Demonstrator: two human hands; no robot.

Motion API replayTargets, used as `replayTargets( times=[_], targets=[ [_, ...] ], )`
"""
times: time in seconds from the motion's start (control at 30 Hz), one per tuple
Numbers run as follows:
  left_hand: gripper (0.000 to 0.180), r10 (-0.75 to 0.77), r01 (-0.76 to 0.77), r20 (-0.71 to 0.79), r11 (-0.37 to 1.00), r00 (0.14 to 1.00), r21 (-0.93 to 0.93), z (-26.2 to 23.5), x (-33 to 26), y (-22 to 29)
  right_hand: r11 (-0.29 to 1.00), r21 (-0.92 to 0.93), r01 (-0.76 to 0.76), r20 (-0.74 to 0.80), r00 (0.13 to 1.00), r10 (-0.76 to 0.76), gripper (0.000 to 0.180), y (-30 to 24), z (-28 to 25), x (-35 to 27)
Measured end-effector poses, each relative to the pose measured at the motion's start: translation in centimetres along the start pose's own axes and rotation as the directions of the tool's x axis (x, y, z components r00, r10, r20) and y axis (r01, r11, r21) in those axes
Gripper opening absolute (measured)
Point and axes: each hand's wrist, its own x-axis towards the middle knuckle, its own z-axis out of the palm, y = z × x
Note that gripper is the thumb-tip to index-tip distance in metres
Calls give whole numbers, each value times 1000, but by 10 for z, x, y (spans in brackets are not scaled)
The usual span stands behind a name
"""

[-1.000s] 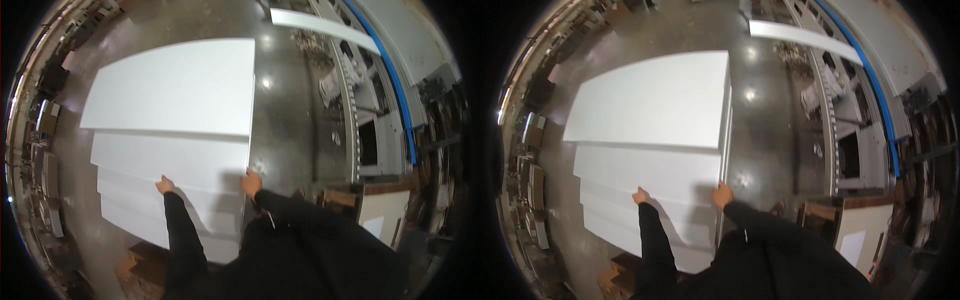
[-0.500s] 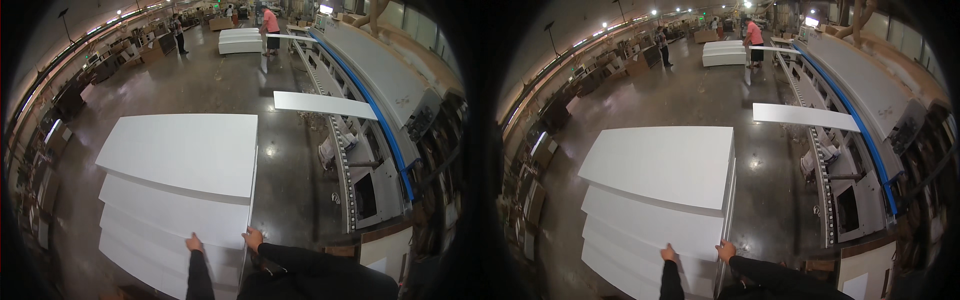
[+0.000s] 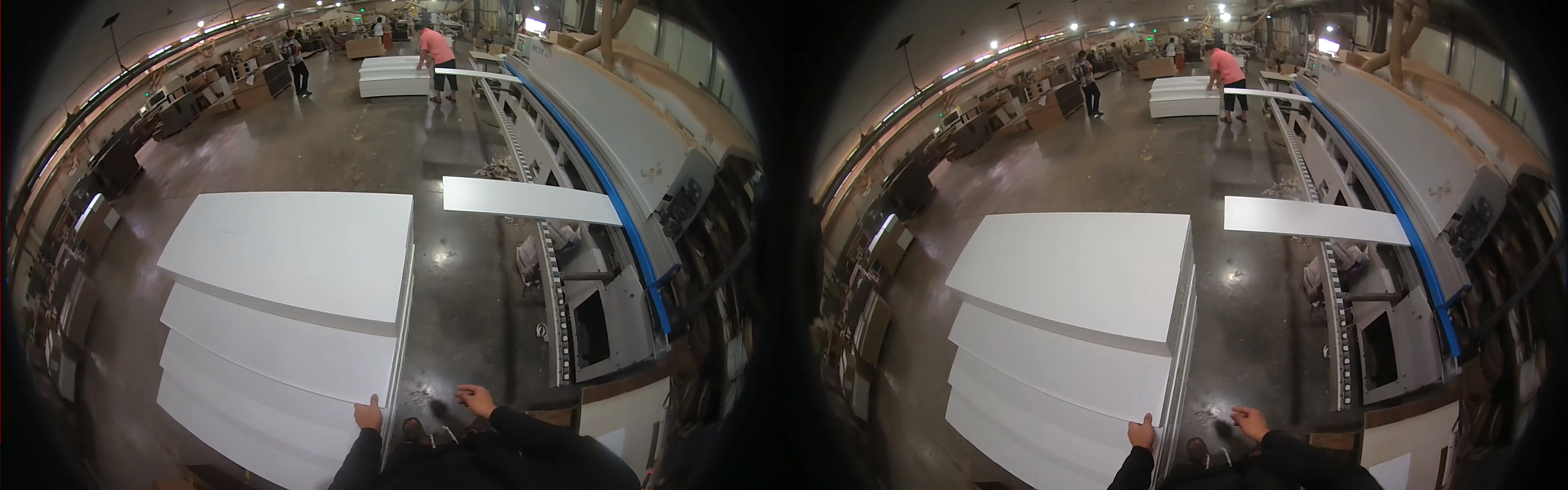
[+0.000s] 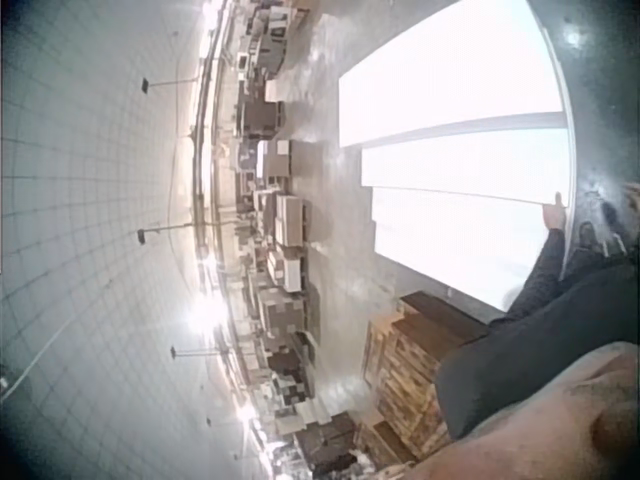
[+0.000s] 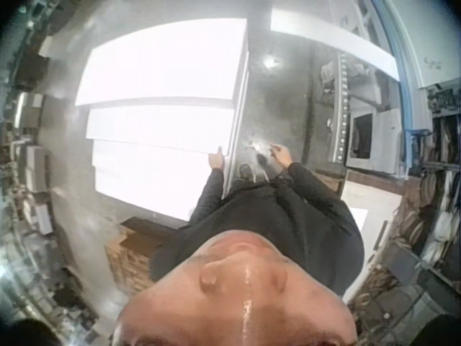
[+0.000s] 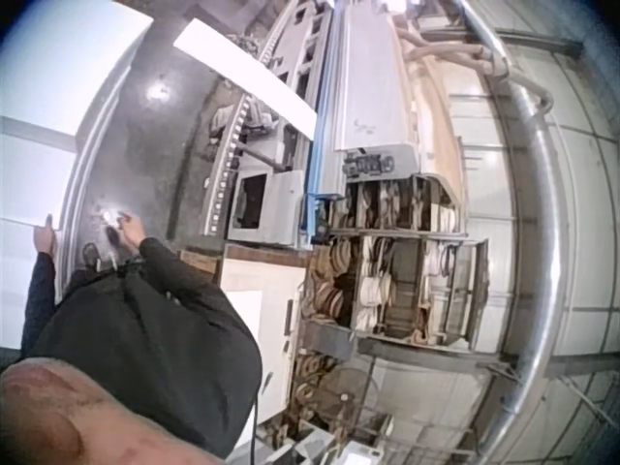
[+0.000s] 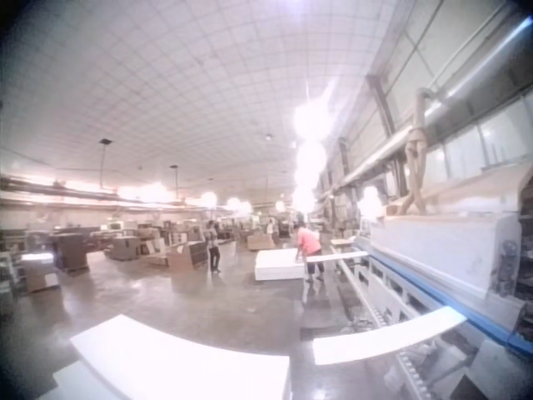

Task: The person takes laminated boards from an edgebander machine conveyor by hand, stacks them onto a pile, and trims the edges of the boards using a utility knife.

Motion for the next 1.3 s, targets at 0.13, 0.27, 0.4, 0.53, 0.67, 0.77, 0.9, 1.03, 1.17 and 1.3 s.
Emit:
replayTargets(
  times=[0.13, 0.27, 0.4, 0.53, 0.67, 0.77, 0.9, 1.03, 1.17, 1.3],
  targets=[
    [56, 203, -188, 123, 974, 971, -127, -5, -10, -7, 988, 127, -85, -91, 991, 97, 34, 9, -42, -35],
    [53, 139, -131, 126, 989, 982, -68, 1, -5, -8, 949, 269, -166, -160, 963, 214, 30, 6, -67, -62],
    [50, 59, -55, 119, 998, 991, -40, 8, -9, -2, 944, 322, -72, -233, 960, 152, 27, 51, -81, -69],
    [49, 248, -234, 87, 961, 965, -145, 5, -14, -3, 927, 369, -68, -241, 956, 166, 25, 61, -81, -87],
    [49, 304, -304, 216, 952, 928, -37, -1, -10, -17, 968, 251, -23, -258, 962, 90, 24, 65, -80, -96],
    [30, 260, -245, 319, 966, 911, -88, 26, 21, -70, 997, 77, 19, -272, 962, 2, 22, 43, -84, -106],
    [53, 169, -173, 306, 985, 937, -14, 35, 12, -59, 991, -67, 113, -329, 935, -129, 23, 53, -99, -112],
    [55, 181, -173, 203, 983, 962, -61, 47, 18, -59, 996, 34, 79, -326, 943, -64, 22, 60, -122, -111],
    [51, 152, -165, 341, 986, 928, 7, 45, -9, -51, 994, 24, 107, -311, 946, -95, 25, 78, -146, -102],
    [40, -115, 231, 632, 968, 766, -103, 65, -74, -34, 982, 68, 174, -348, 927, -140, 22, 61, -188, -115]
  ],
)
